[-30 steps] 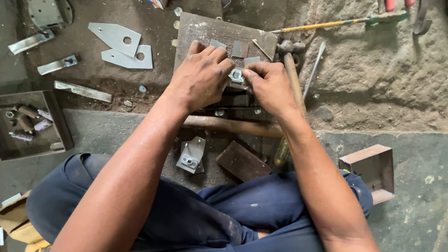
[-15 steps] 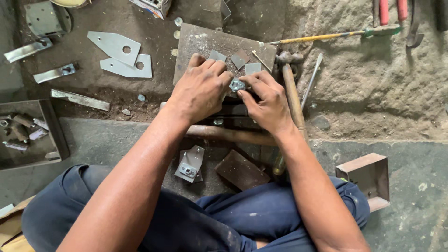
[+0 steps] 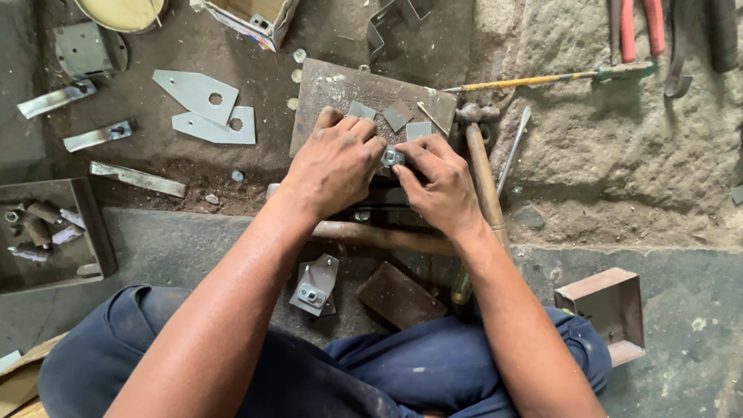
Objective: The person sits on the floor and assembles small metal parts using a hammer and punch. They repeatedly position a metal piece on an anvil, strike it with a hammer, and then inspect the result before moving to the next piece.
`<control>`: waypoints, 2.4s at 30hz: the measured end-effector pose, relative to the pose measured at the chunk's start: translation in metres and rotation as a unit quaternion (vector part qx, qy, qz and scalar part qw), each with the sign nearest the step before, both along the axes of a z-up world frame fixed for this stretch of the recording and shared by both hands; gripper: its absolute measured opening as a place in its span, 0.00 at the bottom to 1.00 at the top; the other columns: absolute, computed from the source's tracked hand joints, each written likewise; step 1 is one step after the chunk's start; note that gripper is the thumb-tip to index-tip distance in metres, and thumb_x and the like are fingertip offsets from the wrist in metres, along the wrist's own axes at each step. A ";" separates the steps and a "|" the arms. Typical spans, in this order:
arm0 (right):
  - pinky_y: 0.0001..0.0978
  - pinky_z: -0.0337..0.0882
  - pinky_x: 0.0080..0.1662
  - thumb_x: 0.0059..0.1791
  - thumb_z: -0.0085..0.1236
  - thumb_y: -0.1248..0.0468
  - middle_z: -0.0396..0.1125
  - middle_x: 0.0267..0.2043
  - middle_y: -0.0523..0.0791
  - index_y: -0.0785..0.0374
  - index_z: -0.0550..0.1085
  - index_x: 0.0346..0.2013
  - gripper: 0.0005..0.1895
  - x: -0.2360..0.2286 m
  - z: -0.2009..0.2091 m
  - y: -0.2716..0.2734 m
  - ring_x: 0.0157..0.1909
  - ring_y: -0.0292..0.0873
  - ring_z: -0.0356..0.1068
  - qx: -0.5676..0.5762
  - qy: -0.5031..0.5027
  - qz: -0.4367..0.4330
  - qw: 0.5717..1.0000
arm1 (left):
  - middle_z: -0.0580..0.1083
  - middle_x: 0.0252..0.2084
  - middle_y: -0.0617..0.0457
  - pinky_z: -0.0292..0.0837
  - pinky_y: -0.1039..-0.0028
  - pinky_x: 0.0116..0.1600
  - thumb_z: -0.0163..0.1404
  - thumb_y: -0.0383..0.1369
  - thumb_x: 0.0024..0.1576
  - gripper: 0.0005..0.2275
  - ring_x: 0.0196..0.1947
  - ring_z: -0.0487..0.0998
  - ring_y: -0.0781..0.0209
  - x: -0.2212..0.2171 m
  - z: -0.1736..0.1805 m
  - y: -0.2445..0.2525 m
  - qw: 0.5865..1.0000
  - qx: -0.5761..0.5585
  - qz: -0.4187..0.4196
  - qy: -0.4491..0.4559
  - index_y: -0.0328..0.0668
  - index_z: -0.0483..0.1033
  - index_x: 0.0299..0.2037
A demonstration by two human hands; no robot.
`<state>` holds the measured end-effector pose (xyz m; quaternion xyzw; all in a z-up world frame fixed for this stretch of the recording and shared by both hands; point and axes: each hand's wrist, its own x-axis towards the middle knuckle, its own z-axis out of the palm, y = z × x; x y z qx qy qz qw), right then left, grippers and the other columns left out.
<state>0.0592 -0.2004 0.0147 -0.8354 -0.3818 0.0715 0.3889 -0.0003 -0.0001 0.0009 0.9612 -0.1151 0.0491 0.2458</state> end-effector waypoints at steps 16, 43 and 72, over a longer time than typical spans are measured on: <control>0.35 0.75 0.45 0.49 0.64 0.71 0.70 0.43 0.50 0.66 0.77 0.49 0.14 -0.001 -0.001 0.002 0.42 0.47 0.75 -0.022 -0.015 -0.002 1.000 | 0.73 0.39 0.48 0.62 0.57 0.59 0.56 0.33 0.54 0.05 0.46 0.76 0.52 0.001 0.000 -0.002 1.000 0.010 0.006 0.005 0.43 0.79 0.36; 0.24 0.70 0.35 0.52 0.62 0.72 0.73 0.37 0.45 0.68 0.79 0.46 0.08 0.016 0.035 -0.059 0.32 0.33 0.70 0.153 0.174 -0.281 0.931 | 0.79 0.36 0.54 0.75 0.78 0.42 0.62 0.28 0.60 0.07 0.35 0.78 0.68 -0.038 0.137 0.057 0.741 -0.625 0.234 -0.075 0.34 0.81 0.44; 0.40 0.76 0.45 0.47 0.63 0.58 0.77 0.35 0.51 0.64 0.79 0.38 0.13 -0.007 -0.021 0.274 0.39 0.50 0.79 -0.050 0.019 -0.051 0.997 | 0.78 0.43 0.46 0.76 0.73 0.42 0.58 0.33 0.66 0.12 0.38 0.78 0.62 -0.120 0.143 0.175 0.371 -0.844 0.228 -0.313 0.28 0.76 0.49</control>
